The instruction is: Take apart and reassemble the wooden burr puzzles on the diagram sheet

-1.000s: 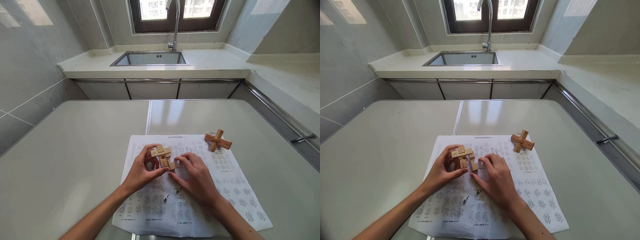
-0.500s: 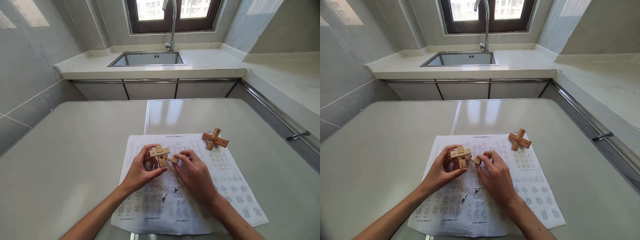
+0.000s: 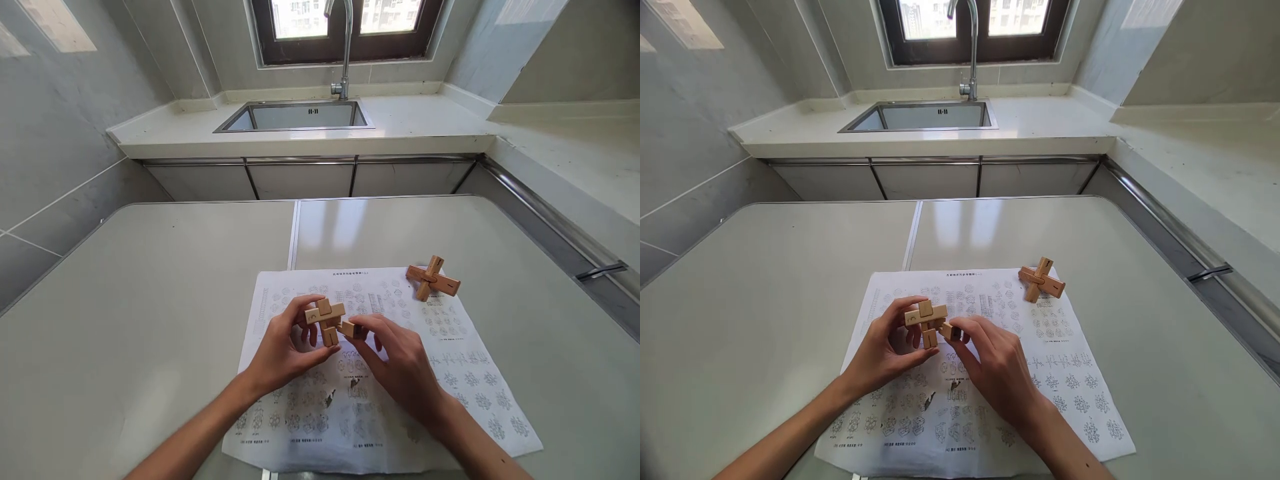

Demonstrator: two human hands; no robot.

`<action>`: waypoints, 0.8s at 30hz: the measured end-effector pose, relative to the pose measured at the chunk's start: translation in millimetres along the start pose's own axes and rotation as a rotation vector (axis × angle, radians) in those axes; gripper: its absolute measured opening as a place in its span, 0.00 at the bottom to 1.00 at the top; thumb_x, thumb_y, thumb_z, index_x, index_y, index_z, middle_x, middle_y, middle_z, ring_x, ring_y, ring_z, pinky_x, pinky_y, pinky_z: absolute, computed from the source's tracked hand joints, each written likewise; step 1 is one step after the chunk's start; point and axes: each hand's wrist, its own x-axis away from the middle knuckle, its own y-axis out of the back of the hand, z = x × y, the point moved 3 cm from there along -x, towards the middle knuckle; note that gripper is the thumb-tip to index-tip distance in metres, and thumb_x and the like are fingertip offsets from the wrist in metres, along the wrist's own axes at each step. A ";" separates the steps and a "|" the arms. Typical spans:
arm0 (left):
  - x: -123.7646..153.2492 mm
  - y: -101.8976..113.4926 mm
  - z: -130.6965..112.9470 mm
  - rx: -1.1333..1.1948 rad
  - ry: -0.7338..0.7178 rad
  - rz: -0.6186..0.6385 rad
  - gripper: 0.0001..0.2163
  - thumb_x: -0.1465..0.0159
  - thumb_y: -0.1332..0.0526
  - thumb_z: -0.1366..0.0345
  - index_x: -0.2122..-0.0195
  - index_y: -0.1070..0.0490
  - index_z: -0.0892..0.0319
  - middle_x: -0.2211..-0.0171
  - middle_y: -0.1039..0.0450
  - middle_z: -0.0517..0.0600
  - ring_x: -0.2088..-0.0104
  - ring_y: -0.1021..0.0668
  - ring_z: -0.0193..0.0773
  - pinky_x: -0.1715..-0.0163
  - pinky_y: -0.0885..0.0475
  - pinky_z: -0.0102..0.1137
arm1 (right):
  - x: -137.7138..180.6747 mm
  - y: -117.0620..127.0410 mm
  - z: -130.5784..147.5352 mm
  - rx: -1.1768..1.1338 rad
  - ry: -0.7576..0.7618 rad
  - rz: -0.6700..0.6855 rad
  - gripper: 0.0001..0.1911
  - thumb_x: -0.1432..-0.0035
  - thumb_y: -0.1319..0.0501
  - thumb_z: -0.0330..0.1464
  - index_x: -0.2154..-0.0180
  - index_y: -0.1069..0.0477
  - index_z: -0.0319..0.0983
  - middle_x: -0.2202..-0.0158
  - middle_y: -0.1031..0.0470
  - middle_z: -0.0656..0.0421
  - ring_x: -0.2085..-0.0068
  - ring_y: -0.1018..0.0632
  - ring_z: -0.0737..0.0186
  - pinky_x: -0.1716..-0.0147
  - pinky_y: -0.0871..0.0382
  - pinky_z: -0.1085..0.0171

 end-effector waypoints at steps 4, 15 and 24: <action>2.2 -3.4 2.6 -0.025 -0.063 0.031 0.29 0.39 0.27 0.68 0.40 0.34 0.48 0.61 0.26 0.44 0.68 0.27 0.33 0.68 0.26 0.29 | 2.2 -1.6 0.1 -0.024 -0.009 0.023 0.08 0.24 0.41 0.31 0.46 0.30 0.45 0.59 0.16 0.57 0.65 0.16 0.60 0.68 0.23 0.61; 4.5 -6.2 5.4 -0.165 -0.179 0.065 0.33 0.40 0.27 0.70 0.36 0.36 0.44 0.55 0.27 0.47 0.62 0.25 0.36 0.64 0.25 0.31 | -1.0 2.0 5.6 -0.119 0.048 0.027 0.13 0.25 0.41 0.28 0.44 0.29 0.45 0.57 0.15 0.55 0.63 0.16 0.59 0.65 0.22 0.61; 2.1 -8.6 0.5 -0.149 -0.217 0.090 0.31 0.39 0.25 0.69 0.37 0.33 0.45 0.47 0.28 0.50 0.53 0.22 0.40 0.60 0.24 0.32 | -0.4 2.6 7.8 -0.138 0.074 0.027 0.11 0.26 0.39 0.27 0.46 0.29 0.45 0.62 0.18 0.58 0.69 0.19 0.63 0.69 0.23 0.64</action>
